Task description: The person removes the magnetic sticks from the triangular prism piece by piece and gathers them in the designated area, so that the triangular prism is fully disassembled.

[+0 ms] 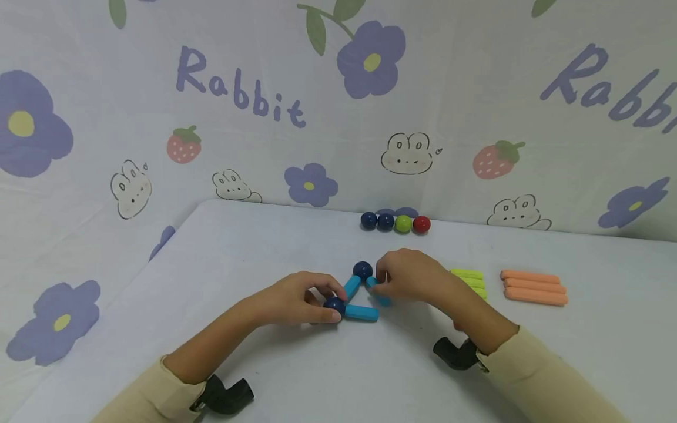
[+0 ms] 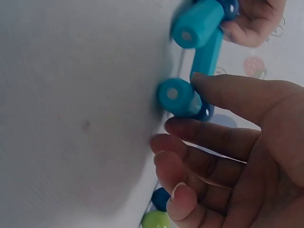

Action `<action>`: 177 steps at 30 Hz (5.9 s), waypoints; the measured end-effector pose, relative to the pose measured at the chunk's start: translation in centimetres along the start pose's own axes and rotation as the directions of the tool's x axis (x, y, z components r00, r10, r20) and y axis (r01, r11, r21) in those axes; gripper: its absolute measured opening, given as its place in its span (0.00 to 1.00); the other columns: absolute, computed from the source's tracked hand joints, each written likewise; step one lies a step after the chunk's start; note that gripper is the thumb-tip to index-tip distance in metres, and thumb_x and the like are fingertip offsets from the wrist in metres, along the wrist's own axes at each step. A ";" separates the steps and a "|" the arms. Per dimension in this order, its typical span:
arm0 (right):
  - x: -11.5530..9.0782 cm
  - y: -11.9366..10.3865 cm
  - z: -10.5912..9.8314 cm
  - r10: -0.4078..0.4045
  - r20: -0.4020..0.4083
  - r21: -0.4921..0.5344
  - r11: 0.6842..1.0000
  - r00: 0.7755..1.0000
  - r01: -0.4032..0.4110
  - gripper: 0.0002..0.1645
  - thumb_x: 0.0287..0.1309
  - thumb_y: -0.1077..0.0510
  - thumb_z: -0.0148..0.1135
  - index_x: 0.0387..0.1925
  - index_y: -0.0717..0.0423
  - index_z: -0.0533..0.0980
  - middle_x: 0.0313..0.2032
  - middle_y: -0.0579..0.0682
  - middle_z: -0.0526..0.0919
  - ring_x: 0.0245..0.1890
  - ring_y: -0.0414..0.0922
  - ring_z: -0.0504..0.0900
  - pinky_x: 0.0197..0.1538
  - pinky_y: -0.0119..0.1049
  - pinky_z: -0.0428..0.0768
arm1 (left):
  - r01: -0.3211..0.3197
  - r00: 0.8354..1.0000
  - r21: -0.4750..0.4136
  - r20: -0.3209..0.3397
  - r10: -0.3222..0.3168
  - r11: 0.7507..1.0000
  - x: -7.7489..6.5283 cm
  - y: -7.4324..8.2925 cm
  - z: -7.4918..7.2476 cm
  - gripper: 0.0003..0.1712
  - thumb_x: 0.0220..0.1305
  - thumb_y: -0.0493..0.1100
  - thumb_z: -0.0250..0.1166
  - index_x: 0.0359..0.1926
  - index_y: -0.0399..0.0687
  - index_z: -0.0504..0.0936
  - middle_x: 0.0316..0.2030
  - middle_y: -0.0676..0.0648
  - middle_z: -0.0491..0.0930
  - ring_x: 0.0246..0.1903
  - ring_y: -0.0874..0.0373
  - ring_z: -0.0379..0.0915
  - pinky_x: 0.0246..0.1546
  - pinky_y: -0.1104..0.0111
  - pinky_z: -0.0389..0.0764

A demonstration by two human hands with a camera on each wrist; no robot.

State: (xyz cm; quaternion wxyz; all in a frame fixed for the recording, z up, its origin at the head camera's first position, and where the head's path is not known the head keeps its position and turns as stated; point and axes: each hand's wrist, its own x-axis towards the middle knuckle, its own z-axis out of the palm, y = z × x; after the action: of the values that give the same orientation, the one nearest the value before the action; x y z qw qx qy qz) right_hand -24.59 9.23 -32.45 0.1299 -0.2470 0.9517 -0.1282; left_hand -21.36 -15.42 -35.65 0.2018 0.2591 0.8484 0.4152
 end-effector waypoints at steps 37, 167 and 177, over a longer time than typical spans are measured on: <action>-3.8 0.6 1.1 -0.096 -0.041 0.038 0.994 0.995 0.098 0.12 0.53 0.59 0.76 0.40 0.52 0.84 0.30 0.43 0.80 0.34 0.42 0.76 0.41 0.37 0.80 | 0.003 1.000 -0.007 -0.005 -0.003 1.000 0.1 0.0 0.2 0.14 0.63 0.44 0.72 0.50 0.53 0.83 0.44 0.51 0.80 0.33 0.56 0.78 0.26 0.65 0.80; -6.5 -1.9 1.5 -0.280 -0.112 -0.014 0.960 0.953 0.281 0.13 0.53 0.58 0.77 0.40 0.50 0.82 0.34 0.40 0.83 0.35 0.39 0.79 0.45 0.38 0.82 | 0.024 0.999 -0.018 -0.032 -0.025 1.000 -0.2 -0.2 0.1 0.16 0.62 0.44 0.73 0.50 0.54 0.80 0.43 0.49 0.79 0.31 0.55 0.79 0.30 0.65 0.81; -8.7 -0.1 1.9 -0.234 -0.125 0.024 0.971 0.964 0.239 0.12 0.53 0.58 0.77 0.40 0.49 0.85 0.35 0.38 0.83 0.37 0.38 0.81 0.45 0.37 0.83 | 0.022 0.999 -0.015 -0.031 -0.022 1.000 -0.2 -0.1 0.2 0.16 0.62 0.44 0.73 0.49 0.53 0.81 0.43 0.49 0.79 0.32 0.55 0.78 0.30 0.65 0.79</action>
State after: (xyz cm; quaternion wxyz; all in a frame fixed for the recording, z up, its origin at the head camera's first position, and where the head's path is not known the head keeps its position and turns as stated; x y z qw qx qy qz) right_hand -16.60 13.15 -32.59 0.0603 -0.3481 0.9188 -0.1759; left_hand -21.12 -15.46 -35.89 0.1951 0.2419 0.8511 0.4231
